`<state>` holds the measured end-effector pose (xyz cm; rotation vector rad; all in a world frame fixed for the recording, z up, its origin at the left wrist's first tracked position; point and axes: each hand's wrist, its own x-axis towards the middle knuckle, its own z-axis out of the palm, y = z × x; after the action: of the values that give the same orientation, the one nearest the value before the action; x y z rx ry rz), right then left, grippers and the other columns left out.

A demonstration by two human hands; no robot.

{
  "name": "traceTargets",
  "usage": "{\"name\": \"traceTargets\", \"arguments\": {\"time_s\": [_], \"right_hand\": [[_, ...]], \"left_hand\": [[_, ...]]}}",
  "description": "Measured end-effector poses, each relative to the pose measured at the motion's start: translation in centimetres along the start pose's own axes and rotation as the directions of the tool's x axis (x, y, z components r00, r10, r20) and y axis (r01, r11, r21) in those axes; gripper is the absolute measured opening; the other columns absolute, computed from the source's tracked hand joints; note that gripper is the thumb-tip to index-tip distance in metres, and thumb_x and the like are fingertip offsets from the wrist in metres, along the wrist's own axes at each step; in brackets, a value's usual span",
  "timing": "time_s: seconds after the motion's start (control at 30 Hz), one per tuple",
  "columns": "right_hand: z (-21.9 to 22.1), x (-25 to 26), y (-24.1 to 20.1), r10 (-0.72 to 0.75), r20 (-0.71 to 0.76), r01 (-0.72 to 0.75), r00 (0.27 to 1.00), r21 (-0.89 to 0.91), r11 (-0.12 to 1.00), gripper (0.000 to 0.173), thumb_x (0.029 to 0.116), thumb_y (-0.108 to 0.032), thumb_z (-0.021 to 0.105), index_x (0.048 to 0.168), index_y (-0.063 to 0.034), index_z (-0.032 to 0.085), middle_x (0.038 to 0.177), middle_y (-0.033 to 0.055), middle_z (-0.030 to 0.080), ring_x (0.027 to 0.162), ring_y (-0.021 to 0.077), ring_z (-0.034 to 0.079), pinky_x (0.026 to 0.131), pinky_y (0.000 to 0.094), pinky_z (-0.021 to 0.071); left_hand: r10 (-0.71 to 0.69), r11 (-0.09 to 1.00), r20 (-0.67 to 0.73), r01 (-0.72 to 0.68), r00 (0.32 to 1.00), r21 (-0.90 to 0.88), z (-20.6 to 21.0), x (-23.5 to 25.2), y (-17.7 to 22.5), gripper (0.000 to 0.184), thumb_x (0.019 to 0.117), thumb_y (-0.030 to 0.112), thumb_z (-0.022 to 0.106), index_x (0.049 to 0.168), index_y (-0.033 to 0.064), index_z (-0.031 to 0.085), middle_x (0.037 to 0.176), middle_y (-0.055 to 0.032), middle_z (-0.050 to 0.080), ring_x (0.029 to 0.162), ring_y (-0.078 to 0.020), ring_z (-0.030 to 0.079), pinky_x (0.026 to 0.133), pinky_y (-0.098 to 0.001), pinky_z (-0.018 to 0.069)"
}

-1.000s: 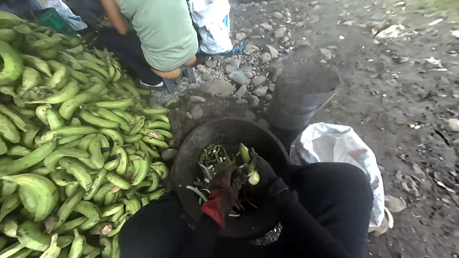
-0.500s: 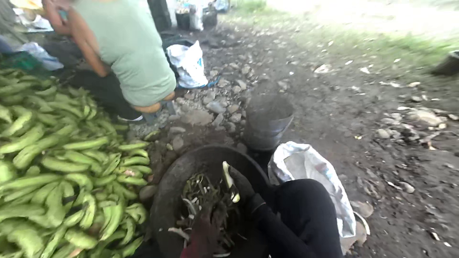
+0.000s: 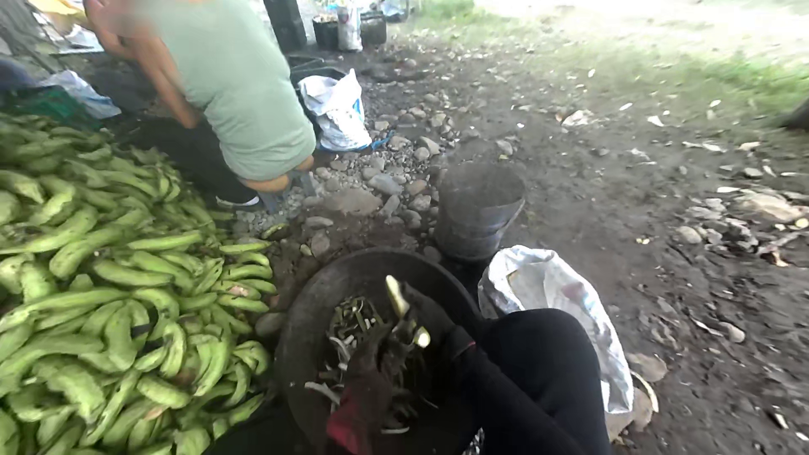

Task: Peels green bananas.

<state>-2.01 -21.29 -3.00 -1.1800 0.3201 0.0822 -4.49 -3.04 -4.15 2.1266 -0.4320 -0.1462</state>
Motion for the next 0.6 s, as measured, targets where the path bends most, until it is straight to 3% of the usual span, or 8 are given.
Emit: {"name": "traceTargets", "arguments": {"time_s": [0.07,0.17,0.23,0.3,0.37,0.43,0.57,0.6], "right_hand": [[1.0,-0.6,0.6,0.038,0.030,-0.039,0.999,0.009,0.999,0.040,0.1117,-0.030,0.035,0.138,-0.0070,0.054,0.101,0.0051,0.069,0.082,0.0104,0.067,0.073,0.0292,0.0586],[1.7,-1.9,2.1,0.125,0.100,-0.124,0.987,-0.019,0.992,0.039,0.1118,-0.028,0.035,0.137,-0.0071,0.055,0.102,0.0051,0.069,0.084,0.0104,0.067,0.074,0.0279,0.0589],[1.3,-1.9,3.0,0.161,0.136,-0.164,0.978,0.009,0.986,0.038,0.1117,-0.029,0.035,0.134,-0.0065,0.057,0.098,0.0072,0.069,0.080,0.0135,0.068,0.069,0.0296,0.0591],[0.8,-1.6,3.0,0.154,0.095,-0.155,0.984,0.004,0.988,0.040,0.1119,-0.032,0.033,0.133,-0.0067,0.057,0.098,0.0078,0.069,0.080,0.0147,0.067,0.069,0.0310,0.0586],[0.4,-1.0,2.1,0.098,-0.027,-0.099,0.995,-0.024,0.995,0.042,0.1123,-0.032,0.033,0.135,-0.0058,0.057,0.102,0.0073,0.069,0.083,0.0128,0.067,0.074,0.0308,0.0589],[0.2,-0.1,0.8,0.044,-0.129,-0.050,0.991,-0.043,0.998,0.042,0.1128,-0.032,0.030,0.135,-0.0057,0.055,0.098,0.0049,0.068,0.079,0.0094,0.066,0.070,0.0280,0.0578],[0.0,1.1,-1.5,-0.028,-0.251,0.013,0.968,-0.060,0.998,0.048,0.1127,-0.037,0.029,0.142,-0.0076,0.052,0.116,0.0073,0.066,0.098,0.0087,0.064,0.086,0.0297,0.0555],[0.1,1.2,-1.4,-0.021,-0.250,0.012,0.968,-0.037,0.999,0.048,0.1126,-0.038,0.030,0.139,-0.0072,0.055,0.111,0.0071,0.067,0.094,0.0094,0.065,0.083,0.0302,0.0562]], "left_hand": [[0.040,0.994,-0.138,-0.024,0.990,0.111,-0.2,1.3,-1.2,0.040,0.1005,0.032,0.062,0.134,0.0094,0.065,0.118,-0.0110,0.072,0.107,-0.0203,0.070,0.098,-0.0431,0.0563],[-0.042,0.964,-0.236,0.101,0.971,0.245,-1.8,2.9,-1.8,0.045,0.1006,0.039,0.060,0.137,0.0130,0.063,0.119,-0.0107,0.072,0.107,-0.0238,0.070,0.096,-0.0486,0.0558],[-0.129,0.951,-0.261,0.194,0.957,0.240,-2.5,3.3,-1.7,0.045,0.1019,0.039,0.058,0.139,0.0139,0.062,0.120,-0.0110,0.072,0.109,-0.0248,0.070,0.099,-0.0495,0.0542],[-0.152,0.962,-0.245,0.200,0.957,0.184,-2.5,3.3,-1.8,0.043,0.1034,0.037,0.056,0.139,0.0139,0.062,0.122,-0.0109,0.071,0.112,-0.0233,0.068,0.101,-0.0471,0.0532],[-0.104,0.990,-0.171,0.119,0.980,0.078,-1.8,2.7,-1.3,0.042,0.1038,0.039,0.057,0.136,0.0124,0.064,0.122,-0.0093,0.071,0.112,-0.0177,0.068,0.102,-0.0405,0.0540],[-0.013,1.000,-0.065,0.012,0.998,-0.009,-0.9,1.5,-0.3,0.039,0.1042,0.032,0.058,0.134,0.0089,0.065,0.122,-0.0104,0.071,0.112,-0.0167,0.068,0.102,-0.0384,0.0545],[0.089,0.996,0.000,-0.089,0.996,0.005,0.5,-0.4,0.7,0.039,0.1018,0.029,0.062,0.134,0.0076,0.065,0.121,-0.0104,0.071,0.112,-0.0169,0.068,0.102,-0.0373,0.0550],[0.066,0.997,-0.030,-0.065,0.997,0.040,0.5,-0.1,0.5,0.039,0.1017,0.029,0.061,0.134,0.0077,0.066,0.120,-0.0104,0.071,0.112,-0.0177,0.069,0.102,-0.0383,0.0550]]}}
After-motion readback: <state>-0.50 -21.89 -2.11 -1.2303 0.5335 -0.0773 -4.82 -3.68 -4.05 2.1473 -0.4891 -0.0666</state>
